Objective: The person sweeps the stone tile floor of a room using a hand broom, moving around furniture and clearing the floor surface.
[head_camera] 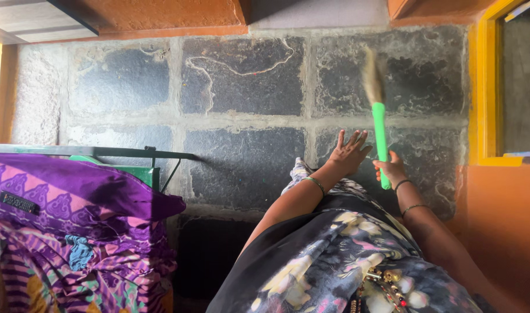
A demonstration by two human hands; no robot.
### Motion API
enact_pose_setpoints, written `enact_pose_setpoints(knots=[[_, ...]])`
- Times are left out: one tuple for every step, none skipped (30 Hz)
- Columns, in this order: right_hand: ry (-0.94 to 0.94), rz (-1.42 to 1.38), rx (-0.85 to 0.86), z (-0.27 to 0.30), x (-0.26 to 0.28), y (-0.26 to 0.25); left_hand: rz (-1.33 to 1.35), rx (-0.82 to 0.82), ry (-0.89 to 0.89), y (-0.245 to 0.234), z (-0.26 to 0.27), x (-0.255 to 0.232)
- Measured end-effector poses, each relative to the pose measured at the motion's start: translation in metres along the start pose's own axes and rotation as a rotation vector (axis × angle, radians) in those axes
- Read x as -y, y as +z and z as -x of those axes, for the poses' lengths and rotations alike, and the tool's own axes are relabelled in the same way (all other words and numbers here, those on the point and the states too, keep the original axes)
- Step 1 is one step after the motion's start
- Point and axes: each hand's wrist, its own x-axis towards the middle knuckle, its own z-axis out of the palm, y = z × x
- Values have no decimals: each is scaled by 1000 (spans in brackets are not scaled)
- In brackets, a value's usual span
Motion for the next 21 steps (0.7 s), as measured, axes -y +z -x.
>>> enact_pose_setpoints(knots=[[12,-37,-55,-1,0,-3,1,-4,0,-2,-2,3],[11,-32,-53,-4,-1,-5,1,-38,-10,-3,-3,7],[38,-108,-75,-9,-4,-8,1,-72,-20,-5,-2,9],[62,-182,-93,-12,-1,-8,3,-77,-30,-8,-2,12],[57,-174,-87,-11,6,-8,8,-100,-44,-13,-1,15],[91,-252,-51,-10,14,-6,12,-122,-62,-20,0,17],[126,-330,-15,-9,22,-3,14,-126,-75,-29,1,18],[124,-323,-5,-9,29,2,45,-66,-79,-37,3,20],[182,-379,-26,-11,35,5,76,-6,-83,-45,5,22],[238,-434,-48,-15,41,8,76,-11,-96,-51,5,26],[234,-427,-37,-21,45,12,76,17,-119,-54,3,29],[263,-415,25,-29,48,16,76,42,-142,-54,-4,33],[292,-403,87,-40,50,18,76,34,-155,-52,-11,38],[260,-336,125,-50,50,22,53,-40,-179,-47,-18,42],[229,-270,162,-62,49,27,29,-114,-203,-42,-29,46],[227,-265,170,-76,46,30,28,-116,-213,-37,-38,49],[208,-176,210,-91,44,31,15,-112,-211,-33,-46,52],[186,-92,249,-107,45,31,-4,-109,-206,-31,-54,56],[181,-93,255,-122,48,28,-10,-110,-211,-32,-62,58],[94,-1,343,-129,57,27,14,-125,-213,-33,-69,60],[6,90,428,-130,71,27,38,-140,-215,-36,-77,63]])
